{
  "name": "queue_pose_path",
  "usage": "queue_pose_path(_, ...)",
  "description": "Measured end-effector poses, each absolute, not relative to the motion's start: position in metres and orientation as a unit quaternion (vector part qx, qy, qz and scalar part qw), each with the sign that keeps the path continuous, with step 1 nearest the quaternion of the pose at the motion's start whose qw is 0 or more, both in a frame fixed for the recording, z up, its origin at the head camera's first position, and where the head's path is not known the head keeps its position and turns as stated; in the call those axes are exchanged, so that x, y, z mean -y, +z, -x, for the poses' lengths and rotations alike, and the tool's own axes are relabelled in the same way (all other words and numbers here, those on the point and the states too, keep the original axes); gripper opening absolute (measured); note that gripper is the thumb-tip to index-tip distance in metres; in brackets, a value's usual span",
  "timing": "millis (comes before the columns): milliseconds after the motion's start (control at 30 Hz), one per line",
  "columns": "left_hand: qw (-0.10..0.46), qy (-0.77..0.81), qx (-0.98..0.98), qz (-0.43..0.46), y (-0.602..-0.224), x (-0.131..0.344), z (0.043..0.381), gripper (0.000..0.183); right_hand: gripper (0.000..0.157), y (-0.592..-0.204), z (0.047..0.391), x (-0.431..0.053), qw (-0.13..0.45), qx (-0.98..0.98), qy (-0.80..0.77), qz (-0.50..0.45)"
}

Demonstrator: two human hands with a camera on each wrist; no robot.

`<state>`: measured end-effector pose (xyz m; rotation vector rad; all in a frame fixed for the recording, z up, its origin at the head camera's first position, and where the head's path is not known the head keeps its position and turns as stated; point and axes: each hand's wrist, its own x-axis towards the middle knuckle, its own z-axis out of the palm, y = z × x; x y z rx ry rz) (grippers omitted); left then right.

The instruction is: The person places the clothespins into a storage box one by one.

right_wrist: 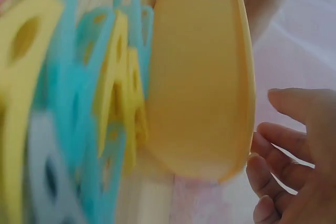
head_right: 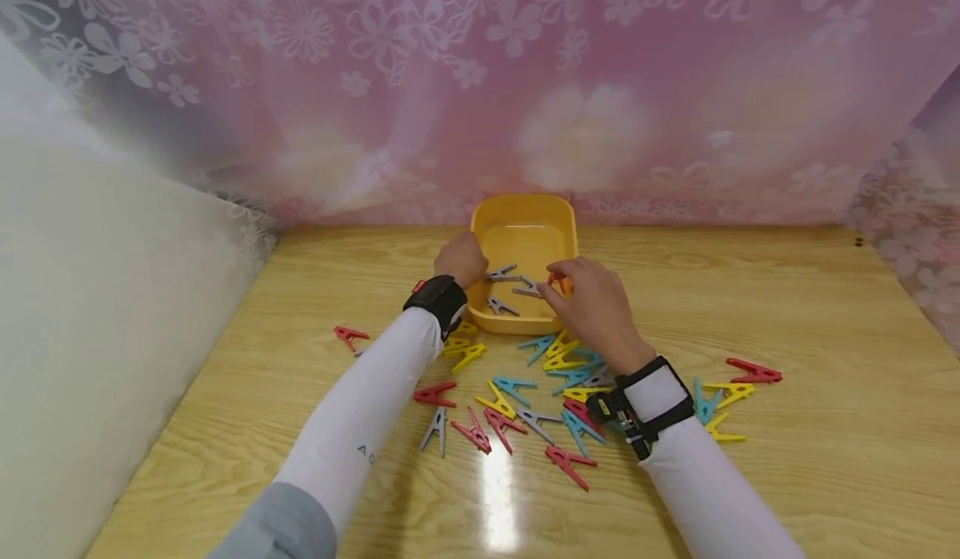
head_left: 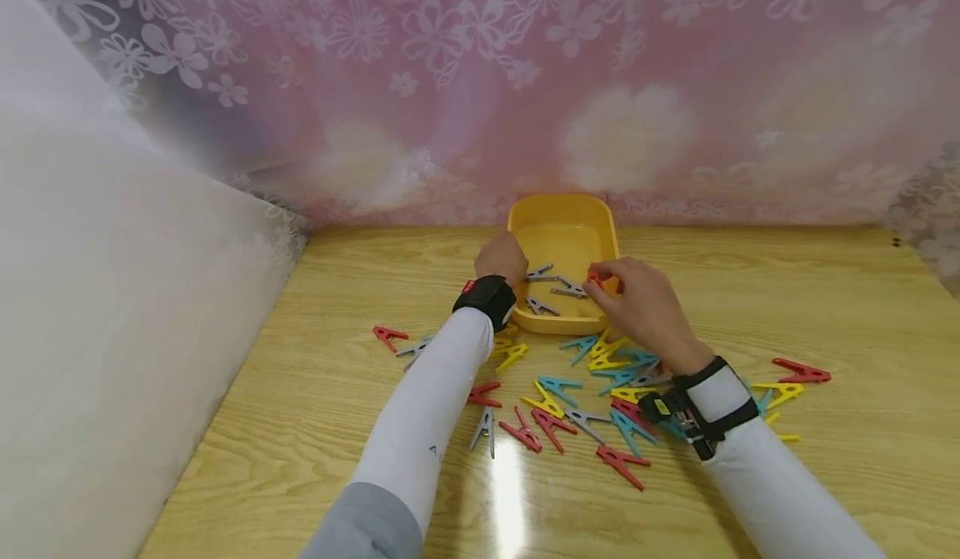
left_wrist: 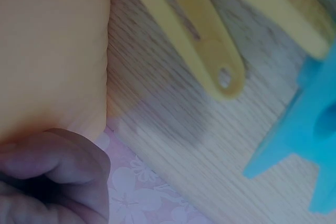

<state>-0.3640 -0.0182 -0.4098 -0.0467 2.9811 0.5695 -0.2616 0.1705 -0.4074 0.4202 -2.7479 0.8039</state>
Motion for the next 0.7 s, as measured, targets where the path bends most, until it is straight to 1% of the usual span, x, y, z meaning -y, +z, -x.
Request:
queue_pose_path(167,0.051,0.190,-0.980,0.010,-0.414,0.019,0.367,0.019,0.040,-0.406,0.252,-0.195,0.105,0.942,0.296,-0.119)
queue_pose_path(433,0.052,0.181,-0.982,0.005,-0.421,0.021,0.371,0.019,0.040,-0.408,0.234,-0.245,0.101,0.944,0.303,-0.085)
queue_pose_path(700,0.058,0.180,-0.982,-0.004,-0.419,0.019,0.370,0.019,0.046,-0.416,0.210,-0.305,0.064,0.951,0.297,-0.053)
